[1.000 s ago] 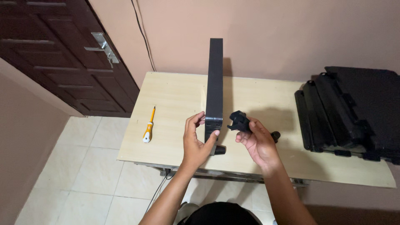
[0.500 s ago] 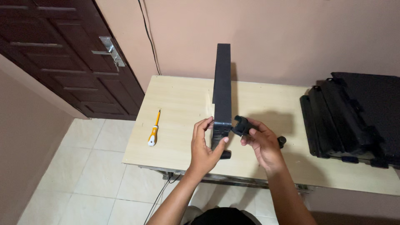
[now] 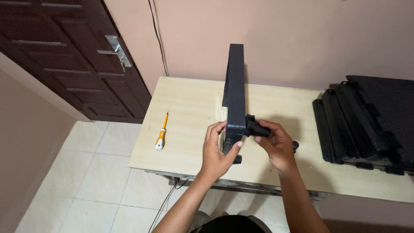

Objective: The person assembles a black plastic tray by attaching four feet to its underside using a screwdriver. They position the tray, insert each foot into its slot, and tighten them in place.

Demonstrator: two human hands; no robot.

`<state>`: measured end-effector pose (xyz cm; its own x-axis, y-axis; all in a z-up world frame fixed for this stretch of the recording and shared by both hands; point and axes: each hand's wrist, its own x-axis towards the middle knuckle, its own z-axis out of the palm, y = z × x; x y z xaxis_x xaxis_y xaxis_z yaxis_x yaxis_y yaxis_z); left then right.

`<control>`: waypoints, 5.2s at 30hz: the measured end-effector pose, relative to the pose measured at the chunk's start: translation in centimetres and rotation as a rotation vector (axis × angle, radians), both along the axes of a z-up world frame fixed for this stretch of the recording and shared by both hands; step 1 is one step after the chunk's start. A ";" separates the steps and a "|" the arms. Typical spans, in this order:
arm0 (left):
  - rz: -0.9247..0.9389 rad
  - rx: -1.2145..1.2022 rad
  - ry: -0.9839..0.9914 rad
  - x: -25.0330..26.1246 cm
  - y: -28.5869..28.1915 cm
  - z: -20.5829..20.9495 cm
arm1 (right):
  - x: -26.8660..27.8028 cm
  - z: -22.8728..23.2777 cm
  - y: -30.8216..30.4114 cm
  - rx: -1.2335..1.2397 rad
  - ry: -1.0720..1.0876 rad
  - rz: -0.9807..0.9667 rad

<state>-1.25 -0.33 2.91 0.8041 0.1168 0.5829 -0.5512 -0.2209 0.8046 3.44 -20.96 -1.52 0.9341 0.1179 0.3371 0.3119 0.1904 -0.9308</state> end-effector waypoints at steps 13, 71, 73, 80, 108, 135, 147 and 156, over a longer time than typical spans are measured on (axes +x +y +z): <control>0.033 0.044 0.005 -0.1 -0.2 0.4 | -0.1 2.2 0.0 -0.097 -0.165 0.083; 0.145 0.186 -0.053 0.6 -1.5 -0.8 | 1.9 0.6 -0.7 -0.046 -0.290 0.204; 0.150 0.171 -0.048 0.6 -1.7 -0.8 | 1.7 0.3 -0.4 -0.026 -0.275 0.202; 0.211 0.061 -0.056 0.3 -3.2 0.1 | 1.4 2.1 -0.6 -0.119 -0.261 0.214; 0.309 -0.063 0.006 0.6 -4.8 -0.2 | 1.4 5.3 -0.7 -0.409 -0.492 0.154; 0.039 0.591 -0.299 3.0 2.0 2.4 | 1.8 8.3 3.3 -1.238 -0.478 -0.289; -0.045 0.482 -0.347 4.1 1.5 0.9 | 3.0 7.3 2.8 -1.255 -0.673 -0.318; -0.049 0.464 -0.358 4.2 1.1 0.6 | 3.2 7.3 2.6 -1.304 -0.630 -0.278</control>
